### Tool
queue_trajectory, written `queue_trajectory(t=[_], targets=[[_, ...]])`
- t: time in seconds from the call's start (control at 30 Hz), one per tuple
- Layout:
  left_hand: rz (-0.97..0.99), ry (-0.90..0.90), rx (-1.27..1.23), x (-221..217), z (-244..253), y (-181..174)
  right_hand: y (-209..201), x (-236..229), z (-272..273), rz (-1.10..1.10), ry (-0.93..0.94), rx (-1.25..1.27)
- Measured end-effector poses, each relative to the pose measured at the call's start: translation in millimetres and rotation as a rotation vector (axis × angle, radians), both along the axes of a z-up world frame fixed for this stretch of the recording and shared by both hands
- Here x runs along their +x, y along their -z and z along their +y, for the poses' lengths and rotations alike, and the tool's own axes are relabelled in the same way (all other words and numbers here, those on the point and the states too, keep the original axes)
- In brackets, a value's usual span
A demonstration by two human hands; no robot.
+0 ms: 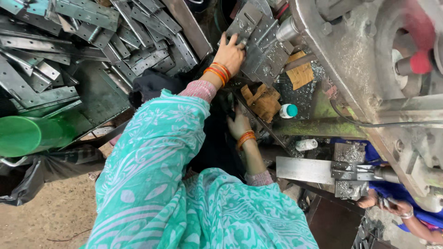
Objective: The person repeatedly picks metal hinge pieces from a bin, places them into a press machine, and operates the lever to process them. The processed pieces are then dropped into a bucket below. The task is performed continuously throughout the clip.
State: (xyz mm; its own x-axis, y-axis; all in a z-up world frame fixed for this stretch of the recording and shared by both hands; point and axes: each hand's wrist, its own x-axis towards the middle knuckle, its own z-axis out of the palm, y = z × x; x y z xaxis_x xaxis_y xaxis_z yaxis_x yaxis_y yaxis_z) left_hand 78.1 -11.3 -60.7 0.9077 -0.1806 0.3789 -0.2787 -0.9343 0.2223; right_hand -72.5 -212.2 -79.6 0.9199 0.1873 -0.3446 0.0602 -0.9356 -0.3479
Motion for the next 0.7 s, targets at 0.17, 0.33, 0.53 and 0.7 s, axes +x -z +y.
queue_trajectory(t=[0.17, 0.33, 0.53, 0.7], targets=[[-0.003, -0.013, -0.108, -13, 1, 0, -30, 9, 7, -0.165, -0.217, 0.026], [0.013, 0.011, -0.092, 10, -14, -6, -48, 4, 22, 0.015, -0.077, -0.125], [0.005, 0.021, -0.014, 39, -24, -4, -29, 0, 14, 0.018, -0.062, -0.148], [0.116, 0.028, 0.067, 41, -31, 2, 38, -38, 13, -0.112, 0.084, -0.065]])
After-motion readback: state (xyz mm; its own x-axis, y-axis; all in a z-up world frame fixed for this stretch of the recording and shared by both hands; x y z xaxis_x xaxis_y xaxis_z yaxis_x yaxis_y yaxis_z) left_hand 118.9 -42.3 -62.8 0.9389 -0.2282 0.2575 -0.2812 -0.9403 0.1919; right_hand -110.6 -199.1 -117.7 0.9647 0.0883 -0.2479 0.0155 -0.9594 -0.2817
